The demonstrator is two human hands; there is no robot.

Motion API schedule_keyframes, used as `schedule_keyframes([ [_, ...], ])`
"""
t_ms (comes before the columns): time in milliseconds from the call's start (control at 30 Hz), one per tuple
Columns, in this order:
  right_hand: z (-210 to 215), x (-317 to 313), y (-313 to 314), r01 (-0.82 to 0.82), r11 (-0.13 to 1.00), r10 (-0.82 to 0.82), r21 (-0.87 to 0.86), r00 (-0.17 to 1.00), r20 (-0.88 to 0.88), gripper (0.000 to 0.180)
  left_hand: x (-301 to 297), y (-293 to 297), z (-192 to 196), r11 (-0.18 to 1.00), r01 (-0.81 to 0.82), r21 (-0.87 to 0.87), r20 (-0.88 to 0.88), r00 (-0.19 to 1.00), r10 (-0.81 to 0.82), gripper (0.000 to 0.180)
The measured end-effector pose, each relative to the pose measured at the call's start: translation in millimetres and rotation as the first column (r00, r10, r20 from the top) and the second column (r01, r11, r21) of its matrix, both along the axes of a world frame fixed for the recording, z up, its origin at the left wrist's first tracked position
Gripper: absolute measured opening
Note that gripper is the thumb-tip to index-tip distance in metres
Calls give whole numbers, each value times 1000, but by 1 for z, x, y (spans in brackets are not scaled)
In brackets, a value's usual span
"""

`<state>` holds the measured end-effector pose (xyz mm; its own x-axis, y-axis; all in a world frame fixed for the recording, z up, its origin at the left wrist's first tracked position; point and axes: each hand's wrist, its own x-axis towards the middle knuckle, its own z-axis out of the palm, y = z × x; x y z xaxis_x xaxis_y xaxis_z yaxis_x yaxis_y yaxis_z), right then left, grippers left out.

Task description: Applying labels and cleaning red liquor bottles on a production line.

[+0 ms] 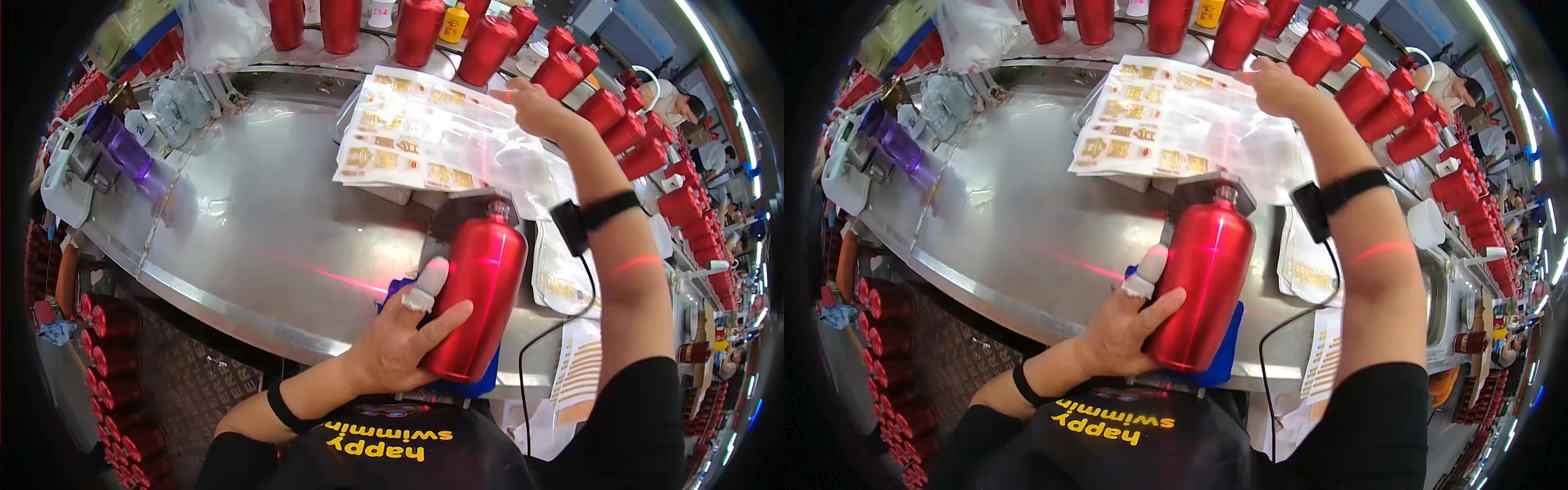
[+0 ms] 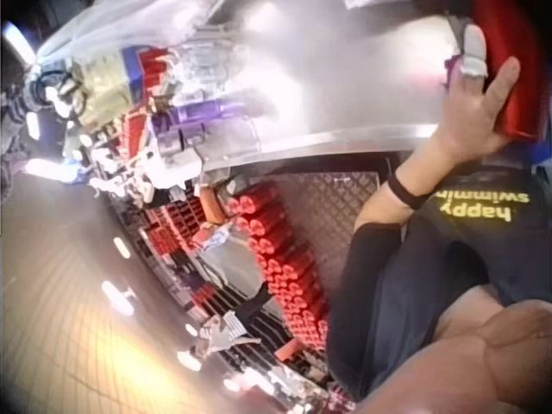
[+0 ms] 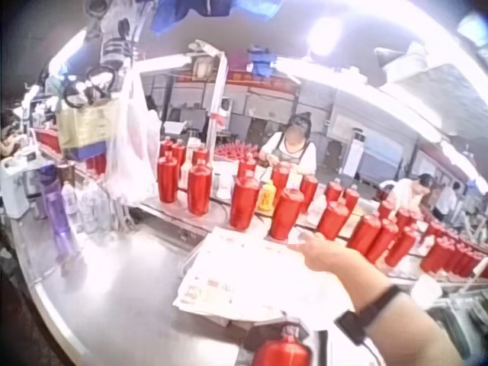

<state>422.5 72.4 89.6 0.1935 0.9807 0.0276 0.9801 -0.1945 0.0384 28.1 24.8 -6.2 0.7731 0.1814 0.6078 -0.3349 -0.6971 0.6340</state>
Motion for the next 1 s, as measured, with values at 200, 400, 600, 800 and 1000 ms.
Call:
schedule_keyframes([
  [200,-32,-7,33,93,945,-38,-313,984,176,66,1,6,-5,998,52,-42,-9,999,-52,86],
  [400,-14,-28,-59,132,922,-43,-365,969,243,50,3,8,-7,993,76,-92,-16,997,-77,86],
  [600,-27,3,-82,198,958,-216,207,974,70,28,7,9,-5,996,43,-80,9,999,-42,87],
  [800,-60,5,-75,830,555,-426,50,335,-840,33,8,9,-7,999,15,-35,14,1000,-15,93],
  [1000,-58,18,-152,680,609,-310,408,678,-667,25,-4,6,-5,997,-3,78,-167,986,16,117],
])
